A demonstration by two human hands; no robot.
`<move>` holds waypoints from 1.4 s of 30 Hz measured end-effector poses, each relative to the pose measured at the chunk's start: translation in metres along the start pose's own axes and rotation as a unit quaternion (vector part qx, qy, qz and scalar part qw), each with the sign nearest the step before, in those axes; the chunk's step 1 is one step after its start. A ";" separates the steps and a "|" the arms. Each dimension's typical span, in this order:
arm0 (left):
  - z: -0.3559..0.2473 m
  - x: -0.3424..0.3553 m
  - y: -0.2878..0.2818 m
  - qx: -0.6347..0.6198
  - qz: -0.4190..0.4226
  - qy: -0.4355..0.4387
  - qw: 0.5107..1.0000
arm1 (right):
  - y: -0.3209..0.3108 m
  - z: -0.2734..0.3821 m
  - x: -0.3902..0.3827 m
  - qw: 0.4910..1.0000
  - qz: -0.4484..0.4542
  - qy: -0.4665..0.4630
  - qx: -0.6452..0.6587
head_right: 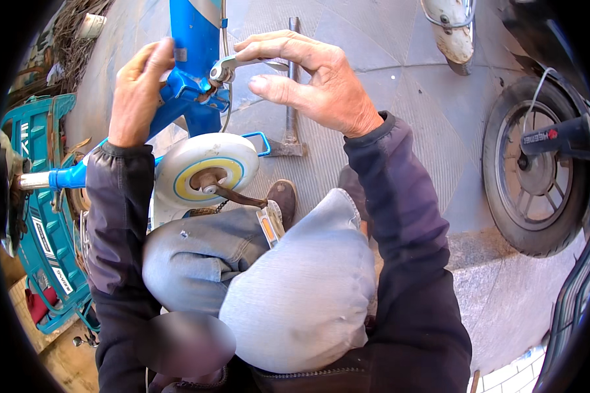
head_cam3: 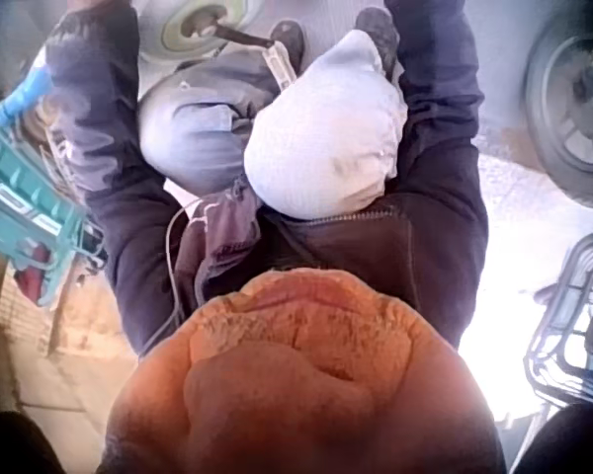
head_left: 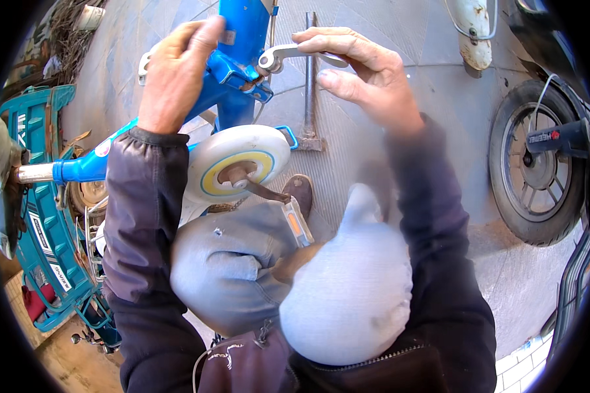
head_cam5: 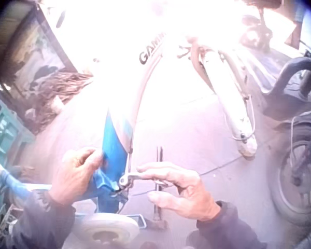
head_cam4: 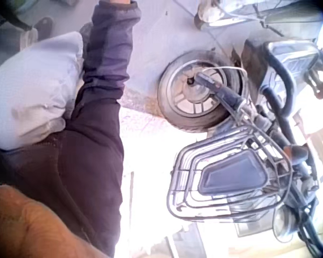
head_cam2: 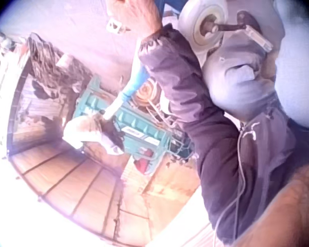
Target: The person uses a yellow screwdriver to adjust a screw on the bicycle frame. They then switch to a silver wrench to tighten a bolt on the blue bicycle frame near the seat post.
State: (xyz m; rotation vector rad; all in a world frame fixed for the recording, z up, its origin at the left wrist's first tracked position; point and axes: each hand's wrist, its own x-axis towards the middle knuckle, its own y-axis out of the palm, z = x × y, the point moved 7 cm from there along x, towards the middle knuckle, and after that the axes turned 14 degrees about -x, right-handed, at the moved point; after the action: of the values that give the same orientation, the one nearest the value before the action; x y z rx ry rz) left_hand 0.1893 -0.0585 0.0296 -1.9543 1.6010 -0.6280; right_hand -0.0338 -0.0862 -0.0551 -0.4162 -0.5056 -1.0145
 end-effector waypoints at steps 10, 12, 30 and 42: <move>-0.004 -0.009 0.019 -0.033 0.090 -0.003 0.995 | 0.021 -0.005 0.015 0.992 -0.027 -0.110 0.053; -0.007 -0.009 0.018 -0.045 0.088 -0.010 0.995 | 0.026 -0.007 0.023 0.985 -0.003 -0.121 0.120; -0.005 -0.009 0.022 -0.067 0.117 -0.042 0.990 | 0.031 -0.003 0.039 0.918 0.025 -0.109 0.380; -0.021 -0.021 0.038 0.185 0.041 0.050 0.981 | 0.031 -0.005 0.042 0.891 -0.064 -0.022 0.448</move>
State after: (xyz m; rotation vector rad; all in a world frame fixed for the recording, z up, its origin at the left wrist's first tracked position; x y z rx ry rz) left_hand 0.1436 -0.0459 0.0195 -1.5983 1.4881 -0.9296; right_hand 0.0125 -0.1033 -0.0379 0.4292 -0.9835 -0.7912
